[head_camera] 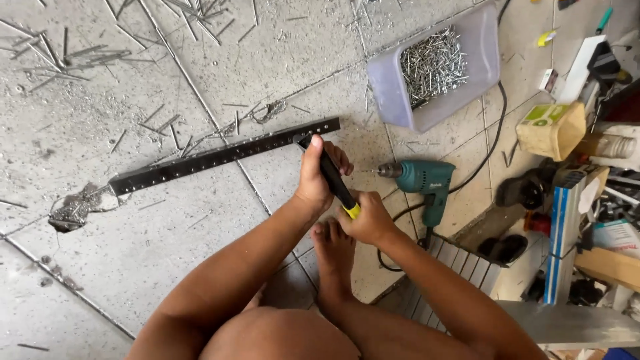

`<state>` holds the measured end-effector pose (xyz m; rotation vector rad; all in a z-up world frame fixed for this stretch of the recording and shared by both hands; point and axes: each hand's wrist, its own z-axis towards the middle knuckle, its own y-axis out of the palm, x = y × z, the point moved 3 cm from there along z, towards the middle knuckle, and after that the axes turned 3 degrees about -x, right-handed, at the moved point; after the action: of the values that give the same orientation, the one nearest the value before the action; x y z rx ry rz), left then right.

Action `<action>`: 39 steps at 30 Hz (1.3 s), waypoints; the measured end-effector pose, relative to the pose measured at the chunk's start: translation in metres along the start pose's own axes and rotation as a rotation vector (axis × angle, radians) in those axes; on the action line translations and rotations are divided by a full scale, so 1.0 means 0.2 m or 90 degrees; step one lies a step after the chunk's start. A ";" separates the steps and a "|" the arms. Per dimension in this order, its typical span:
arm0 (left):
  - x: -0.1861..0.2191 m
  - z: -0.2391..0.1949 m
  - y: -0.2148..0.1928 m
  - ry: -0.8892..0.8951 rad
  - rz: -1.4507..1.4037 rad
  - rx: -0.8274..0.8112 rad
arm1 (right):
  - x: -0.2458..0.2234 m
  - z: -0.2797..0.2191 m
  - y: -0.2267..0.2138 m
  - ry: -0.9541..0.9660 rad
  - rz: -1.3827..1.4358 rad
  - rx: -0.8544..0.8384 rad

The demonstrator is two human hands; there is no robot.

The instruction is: Drilling holes and installing rivets to secure a metal bracket on a tiled floor.

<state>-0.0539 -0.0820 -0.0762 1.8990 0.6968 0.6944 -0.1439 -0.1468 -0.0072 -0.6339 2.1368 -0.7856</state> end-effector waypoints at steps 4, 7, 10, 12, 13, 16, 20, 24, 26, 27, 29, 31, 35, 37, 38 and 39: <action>-0.04 -0.01 -0.03 -0.016 -0.005 -0.009 | -0.22 -0.10 -0.27 0.107 -0.053 -0.167; -0.06 0.01 -0.07 0.014 0.023 -0.038 | -0.39 -0.16 -0.47 0.286 -0.191 -0.380; -0.04 -0.02 -0.02 -0.001 -0.012 -0.033 | -0.26 -0.16 -0.32 0.236 -0.077 -0.377; -0.03 0.00 -0.02 0.009 -0.001 -0.001 | -0.10 -0.12 -0.15 0.072 0.082 -0.129; -0.02 0.02 0.01 0.015 -0.001 -0.002 | -0.07 -0.07 -0.12 0.066 0.080 -0.130; 0.01 0.00 0.03 0.007 -0.016 0.002 | -0.01 -0.02 -0.03 0.040 0.000 0.044; -0.02 0.03 0.01 0.007 -0.010 -0.001 | -0.02 -0.01 -0.12 0.104 -0.066 -0.125; -0.07 -0.01 -0.12 0.041 0.076 -0.028 | -0.43 -0.16 -0.49 0.318 -0.240 -0.418; -0.08 0.02 -0.10 0.049 0.055 -0.015 | -0.29 -0.16 -0.42 0.310 -0.204 -0.419; -0.07 0.03 -0.09 0.057 0.033 -0.007 | -0.23 -0.17 -0.38 0.304 -0.169 -0.415; -0.05 0.02 -0.04 0.061 0.008 0.006 | -0.10 -0.14 -0.21 0.206 -0.052 -0.303; -0.06 0.02 -0.02 0.067 -0.022 0.023 | -0.06 -0.11 -0.13 0.105 0.059 -0.198; -0.04 0.02 -0.02 0.060 -0.031 0.069 | -0.07 -0.02 -0.03 0.086 0.026 -0.050; -0.04 0.00 0.00 0.052 -0.019 0.098 | 0.00 -0.02 0.01 0.082 0.023 -0.021; -0.02 0.01 0.00 0.044 -0.008 0.098 | 0.03 -0.02 0.03 0.079 0.015 0.000; -0.01 0.01 0.01 0.036 0.004 0.099 | 0.07 -0.01 0.04 0.076 0.008 0.021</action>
<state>-0.0528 -0.0851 -0.0755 2.0296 0.8008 0.7168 -0.1548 -0.1489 -0.0184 -0.5693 2.2283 -0.8684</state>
